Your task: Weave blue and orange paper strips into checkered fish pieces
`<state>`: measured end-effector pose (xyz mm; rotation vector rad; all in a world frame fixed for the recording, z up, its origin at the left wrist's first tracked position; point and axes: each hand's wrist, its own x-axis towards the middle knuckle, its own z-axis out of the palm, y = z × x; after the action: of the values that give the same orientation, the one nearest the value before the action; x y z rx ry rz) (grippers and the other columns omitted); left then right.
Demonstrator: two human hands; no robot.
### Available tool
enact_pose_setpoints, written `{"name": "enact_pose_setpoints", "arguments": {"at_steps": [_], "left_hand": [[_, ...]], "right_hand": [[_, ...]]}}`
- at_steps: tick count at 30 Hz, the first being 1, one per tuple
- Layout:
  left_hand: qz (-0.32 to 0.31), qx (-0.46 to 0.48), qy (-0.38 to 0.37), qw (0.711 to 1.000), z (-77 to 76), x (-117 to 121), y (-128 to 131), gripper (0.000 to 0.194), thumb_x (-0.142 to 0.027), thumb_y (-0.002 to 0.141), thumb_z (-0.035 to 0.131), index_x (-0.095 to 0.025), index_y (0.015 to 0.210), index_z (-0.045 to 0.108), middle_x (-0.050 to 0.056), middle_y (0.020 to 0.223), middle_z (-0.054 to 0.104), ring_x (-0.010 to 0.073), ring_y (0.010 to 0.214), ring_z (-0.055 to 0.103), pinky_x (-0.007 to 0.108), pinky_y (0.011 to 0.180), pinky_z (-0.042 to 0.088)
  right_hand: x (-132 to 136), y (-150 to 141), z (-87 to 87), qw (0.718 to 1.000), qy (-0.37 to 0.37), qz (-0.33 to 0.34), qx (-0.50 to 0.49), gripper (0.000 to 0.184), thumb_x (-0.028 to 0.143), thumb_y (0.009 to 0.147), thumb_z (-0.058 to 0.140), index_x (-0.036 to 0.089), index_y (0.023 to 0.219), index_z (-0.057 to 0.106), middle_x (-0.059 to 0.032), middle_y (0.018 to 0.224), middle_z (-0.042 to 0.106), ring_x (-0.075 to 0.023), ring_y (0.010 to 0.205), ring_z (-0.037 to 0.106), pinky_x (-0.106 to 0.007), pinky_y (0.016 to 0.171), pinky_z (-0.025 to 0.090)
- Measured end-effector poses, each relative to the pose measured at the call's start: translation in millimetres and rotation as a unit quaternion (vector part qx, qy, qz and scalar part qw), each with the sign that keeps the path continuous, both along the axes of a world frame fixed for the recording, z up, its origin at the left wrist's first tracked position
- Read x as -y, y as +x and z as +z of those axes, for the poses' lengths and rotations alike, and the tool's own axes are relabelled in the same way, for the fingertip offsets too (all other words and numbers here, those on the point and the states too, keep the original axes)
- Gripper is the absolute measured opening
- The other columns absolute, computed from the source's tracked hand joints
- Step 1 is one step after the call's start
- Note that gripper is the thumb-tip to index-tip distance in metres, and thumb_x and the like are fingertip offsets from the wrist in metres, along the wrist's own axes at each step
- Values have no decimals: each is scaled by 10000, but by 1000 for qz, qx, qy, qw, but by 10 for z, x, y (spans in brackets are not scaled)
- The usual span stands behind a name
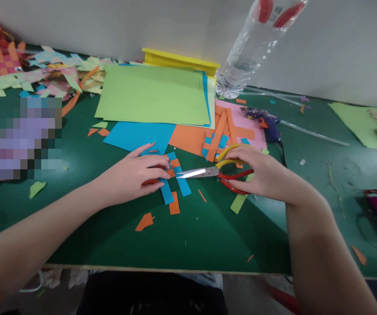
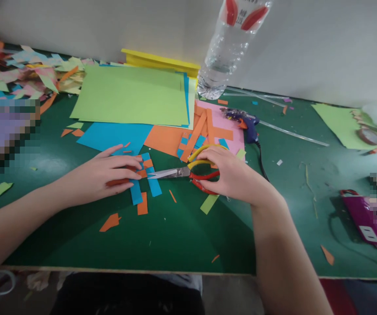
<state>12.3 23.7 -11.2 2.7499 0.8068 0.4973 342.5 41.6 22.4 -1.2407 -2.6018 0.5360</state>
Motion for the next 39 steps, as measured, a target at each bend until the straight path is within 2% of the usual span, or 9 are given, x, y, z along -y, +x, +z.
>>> {"name": "enact_pose_setpoints", "arguments": {"at_steps": [9, 18, 23, 28, 36, 39], "left_hand": [[52, 25, -38, 998, -42, 14, 13, 149, -278, 923, 557, -241, 1038, 644, 0, 1140, 691, 169, 1172, 596, 444, 1188, 217], [88, 18, -70, 994, -50, 20, 40, 199, -325, 904, 582, -248, 1088, 589, 21, 1221, 666, 188, 1224, 563, 461, 1184, 215], [87, 17, -70, 994, -57, 27, 35, 214, -311, 895, 594, -252, 1101, 582, 12, 1232, 659, 185, 1237, 551, 440, 1192, 199], [79, 22, -77, 994, -40, 24, 39, 133, -298, 903, 575, -241, 1014, 620, 4, 1181, 681, 184, 1215, 571, 453, 1188, 198], [77, 25, -73, 994, -43, 20, 45, 105, -300, 908, 563, -243, 965, 630, 5, 1144, 690, 180, 1180, 592, 471, 1178, 217], [77, 22, -76, 994, -50, 20, 39, 109, -310, 909, 563, -243, 965, 629, 8, 1158, 685, 183, 1192, 584, 475, 1178, 223]], "right_hand": [[17, -41, -35, 1000, 9, 14, -6, 394, 376, 781, 681, 229, 1140, 612, -87, 1188, 640, -260, 1120, 588, -437, 954, 489], [19, -58, -66, 999, 29, 33, -3, 396, 392, 815, 656, 242, 1181, 621, -99, 1202, 641, -286, 1130, 595, -502, 980, 483], [11, -45, -82, 998, 40, 41, -4, 420, 380, 829, 649, 228, 1220, 638, -108, 1200, 635, -290, 1122, 600, -484, 989, 492], [1, -14, -85, 997, 53, 50, 5, 426, 392, 842, 639, 191, 1217, 642, -130, 1207, 627, -285, 1123, 599, -473, 996, 488], [1, 44, -73, 998, 40, 37, 9, 402, 407, 864, 607, 256, 1236, 628, -104, 1231, 612, -283, 1123, 592, -476, 974, 497], [1, 37, -67, 998, 46, 43, 9, 403, 397, 866, 604, 245, 1239, 626, -107, 1225, 613, -284, 1123, 589, -469, 976, 496]]}}
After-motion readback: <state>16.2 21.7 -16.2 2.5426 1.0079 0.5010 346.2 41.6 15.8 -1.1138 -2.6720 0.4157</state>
